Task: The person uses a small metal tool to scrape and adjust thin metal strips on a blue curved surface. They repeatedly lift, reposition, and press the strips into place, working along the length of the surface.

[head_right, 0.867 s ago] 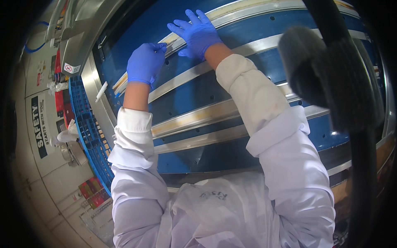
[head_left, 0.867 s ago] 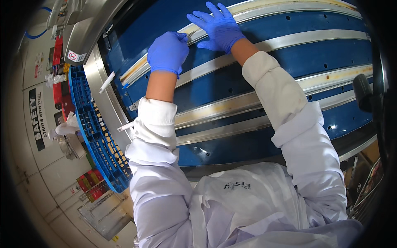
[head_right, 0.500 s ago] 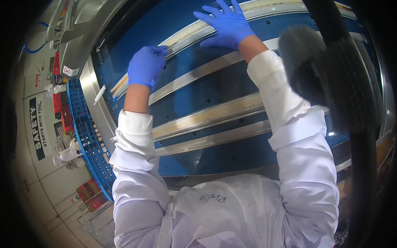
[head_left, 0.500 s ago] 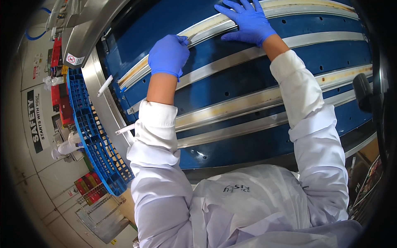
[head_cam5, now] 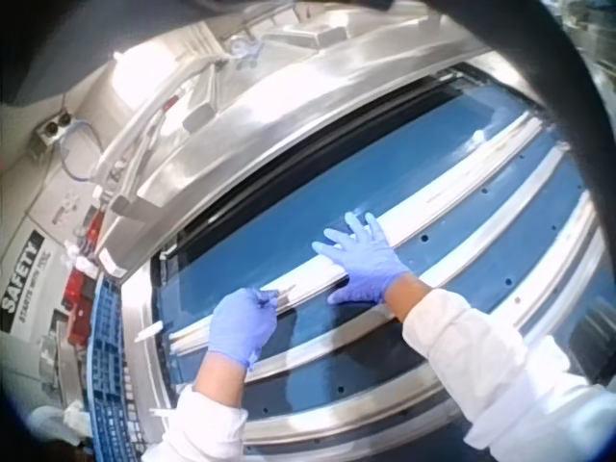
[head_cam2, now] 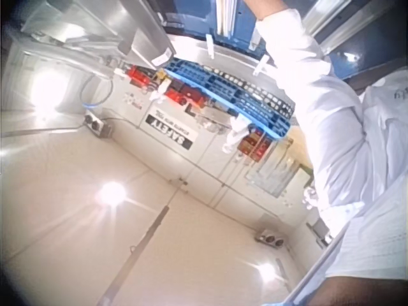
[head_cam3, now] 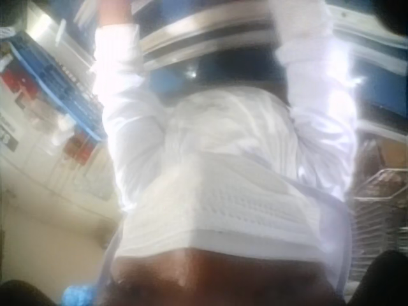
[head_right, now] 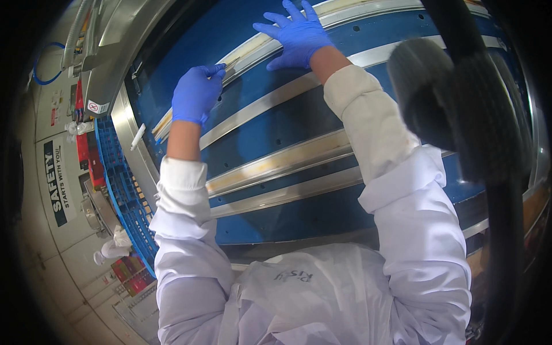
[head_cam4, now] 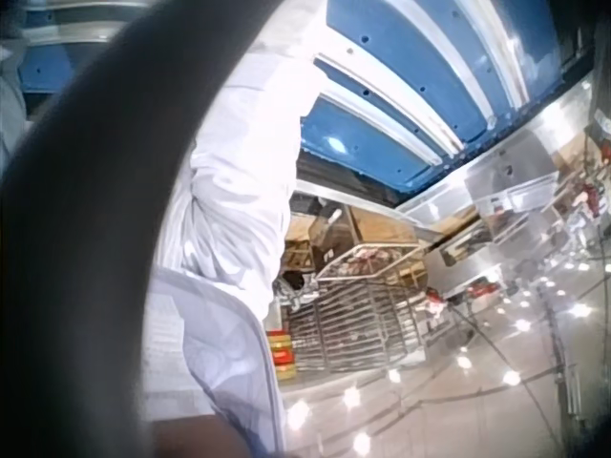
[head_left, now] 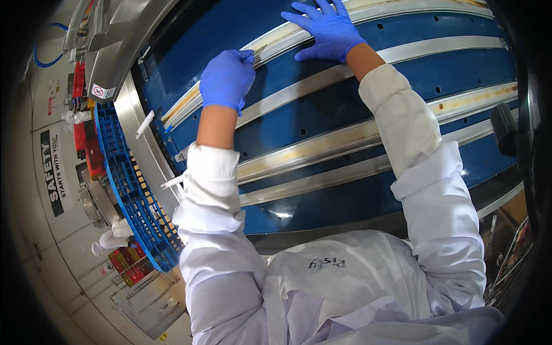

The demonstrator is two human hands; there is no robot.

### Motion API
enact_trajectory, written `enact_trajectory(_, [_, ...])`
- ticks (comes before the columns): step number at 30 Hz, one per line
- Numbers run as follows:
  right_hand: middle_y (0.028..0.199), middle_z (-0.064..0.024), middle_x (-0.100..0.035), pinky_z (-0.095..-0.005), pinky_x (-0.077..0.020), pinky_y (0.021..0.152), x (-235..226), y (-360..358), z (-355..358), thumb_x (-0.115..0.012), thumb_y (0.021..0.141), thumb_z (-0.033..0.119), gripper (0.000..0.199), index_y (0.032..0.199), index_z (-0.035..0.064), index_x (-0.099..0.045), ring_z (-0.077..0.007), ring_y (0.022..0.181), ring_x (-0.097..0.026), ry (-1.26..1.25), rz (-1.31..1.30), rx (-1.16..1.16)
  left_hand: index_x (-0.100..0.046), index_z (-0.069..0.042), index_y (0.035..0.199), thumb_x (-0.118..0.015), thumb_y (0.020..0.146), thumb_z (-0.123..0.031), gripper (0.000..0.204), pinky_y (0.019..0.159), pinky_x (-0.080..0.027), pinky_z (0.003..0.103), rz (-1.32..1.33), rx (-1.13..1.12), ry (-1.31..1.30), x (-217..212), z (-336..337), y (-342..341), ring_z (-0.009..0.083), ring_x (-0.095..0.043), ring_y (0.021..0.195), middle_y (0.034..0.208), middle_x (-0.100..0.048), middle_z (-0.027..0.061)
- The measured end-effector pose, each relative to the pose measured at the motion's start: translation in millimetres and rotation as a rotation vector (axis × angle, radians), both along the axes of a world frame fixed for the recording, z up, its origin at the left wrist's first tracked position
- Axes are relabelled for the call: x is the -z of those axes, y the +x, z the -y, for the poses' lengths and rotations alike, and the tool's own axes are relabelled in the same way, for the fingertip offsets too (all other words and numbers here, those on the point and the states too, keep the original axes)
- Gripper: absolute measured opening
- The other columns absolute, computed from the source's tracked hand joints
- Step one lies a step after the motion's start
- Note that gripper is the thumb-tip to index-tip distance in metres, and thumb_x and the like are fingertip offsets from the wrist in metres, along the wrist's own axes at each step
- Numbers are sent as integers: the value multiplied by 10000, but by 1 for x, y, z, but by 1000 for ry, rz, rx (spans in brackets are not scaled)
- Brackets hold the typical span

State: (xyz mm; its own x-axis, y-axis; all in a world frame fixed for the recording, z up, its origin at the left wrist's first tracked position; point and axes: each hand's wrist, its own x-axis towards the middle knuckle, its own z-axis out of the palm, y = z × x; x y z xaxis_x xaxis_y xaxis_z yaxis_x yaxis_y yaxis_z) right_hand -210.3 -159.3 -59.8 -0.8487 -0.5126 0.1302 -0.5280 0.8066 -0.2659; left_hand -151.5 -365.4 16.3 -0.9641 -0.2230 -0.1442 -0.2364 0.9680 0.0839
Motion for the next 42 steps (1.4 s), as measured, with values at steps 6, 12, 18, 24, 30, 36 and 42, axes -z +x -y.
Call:
enact_trajectory(6, [1558, -74, -335, -571, -75, 1184, -3, 1, -2, -717, 709, 626, 966, 1507, 238, -335, -407, 1467, -169, -16, 25, -1, -747, -204, 1053, -621, 899, -376, 263, 802, -536, 393, 42, -21, -13, -5, -6, -6, 315, -687, 898, 964, -721, 123])
enact_trajectory(12, [1551, -65, -350, -576, -84, 1182, -3, 0, -3, -745, 695, 596, 979, 1507, 234, -335, -401, 1465, -185, -51, 34, -10, -748, -202, 1051, -625, 898, -384, 267, 780, -539, 382, 41, -18, -50, -1, -5, -7, 301, -693, 865, 940, -725, 115])
enact_trajectory(18, [1535, -56, -377, -585, -95, 1177, 10, -3, -6, -738, 694, 609, 978, 1505, 239, -337, -404, 1460, -198, -95, -20, -28, -750, -196, 1039, -620, 901, -386, 269, 790, -537, 380, 2, -7, -45, -9, -15, -1, 296, -691, 877, 956, -723, 114])
enact_trajectory(24, [1535, -53, -373, -590, -98, 1173, 19, -7, 1, -722, 704, 624, 970, 1504, 237, -335, -404, 1454, -210, -73, -97, -21, -752, -200, 1033, -635, 889, -384, 261, 813, -529, 376, 7, 18, -52, -6, -15, -10, 298, -685, 910, 963, -722, 112])
enact_trajectory(30, [1530, -59, -378, -591, -99, 1172, 28, -10, 0, -711, 708, 626, 965, 1504, 230, -336, -409, 1451, -215, -78, -121, -14, -748, -210, 1055, -642, 884, -394, 273, 813, -527, 384, 96, -49, -69, -6, -20, -12, 313, -682, 909, 958, -718, 123])
enact_trajectory(36, [1524, -46, -390, -570, -110, 1180, 16, -5, -2, -695, 729, 625, 899, 1487, 266, -371, -381, 1445, -240, -47, -60, -4, -747, -212, 1060, -631, 887, -385, 270, 821, -526, 395, 50, -34, -59, -10, -24, -8, 327, -677, 913, 971, -715, 134])
enact_trajectory(42, [1533, -1, -381, -546, -94, 1196, 34, -10, 5, -733, 691, 626, 941, 1494, 319, -352, -327, 1458, -233, -38, -160, 62, -746, -200, 1057, -624, 890, -381, 274, 832, -527, 395, 38, 12, -55, -9, -23, -14, 334, -675, 933, 980, -714, 133])
